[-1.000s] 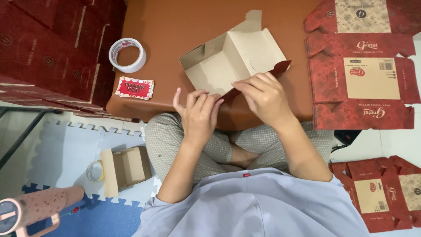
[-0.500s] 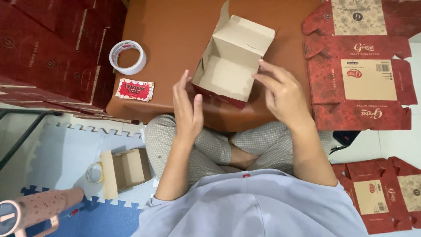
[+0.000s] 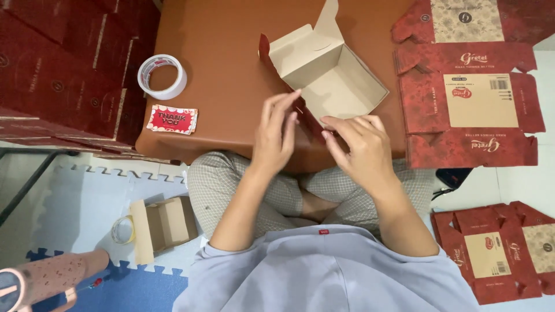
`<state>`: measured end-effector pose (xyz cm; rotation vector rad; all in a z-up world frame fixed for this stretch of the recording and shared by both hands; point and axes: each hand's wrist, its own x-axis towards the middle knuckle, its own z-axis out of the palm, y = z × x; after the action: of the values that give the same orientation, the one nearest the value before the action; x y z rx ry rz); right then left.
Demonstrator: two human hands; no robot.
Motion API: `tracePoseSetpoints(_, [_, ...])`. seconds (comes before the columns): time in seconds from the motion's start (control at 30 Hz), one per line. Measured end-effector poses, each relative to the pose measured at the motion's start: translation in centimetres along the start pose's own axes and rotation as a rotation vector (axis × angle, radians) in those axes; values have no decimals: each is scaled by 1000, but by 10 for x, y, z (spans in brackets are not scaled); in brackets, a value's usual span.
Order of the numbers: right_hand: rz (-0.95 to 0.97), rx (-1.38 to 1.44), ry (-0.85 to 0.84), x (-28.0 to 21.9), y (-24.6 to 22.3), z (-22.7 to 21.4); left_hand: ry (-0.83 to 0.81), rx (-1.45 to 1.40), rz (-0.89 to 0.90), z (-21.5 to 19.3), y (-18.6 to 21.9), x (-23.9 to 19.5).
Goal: The person assembles flat-packed cardboard boxes by folding flaps and inserting a thank-you card into each box. They then close the boxes and stack them on the table.
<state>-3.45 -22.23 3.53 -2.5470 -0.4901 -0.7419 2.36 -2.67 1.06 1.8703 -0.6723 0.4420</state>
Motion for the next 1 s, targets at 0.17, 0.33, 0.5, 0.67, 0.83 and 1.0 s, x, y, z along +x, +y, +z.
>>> tracePoseSetpoints(0.17, [-81,-76,32,8,-10,6,-183,210,41,-28,7,47])
tracePoseSetpoints(0.33, [-93,-165,63,11,-5,17,-323,265,64,-26,-9,62])
tracePoseSetpoints(0.5, [-45,-89,186,14,-2,23,-151,4,-48,-12,-44,59])
tracePoseSetpoints(0.67, [-44,-91,236,12,5,32,56,-474,-329,5,-83,48])
tracePoseSetpoints(0.83, [-25,-81,254,12,6,34,81,-668,-470,3,-92,42])
tracePoseSetpoints(1.0, [-44,-23,233,14,-1,31,-90,-285,-2,-2,-61,48])
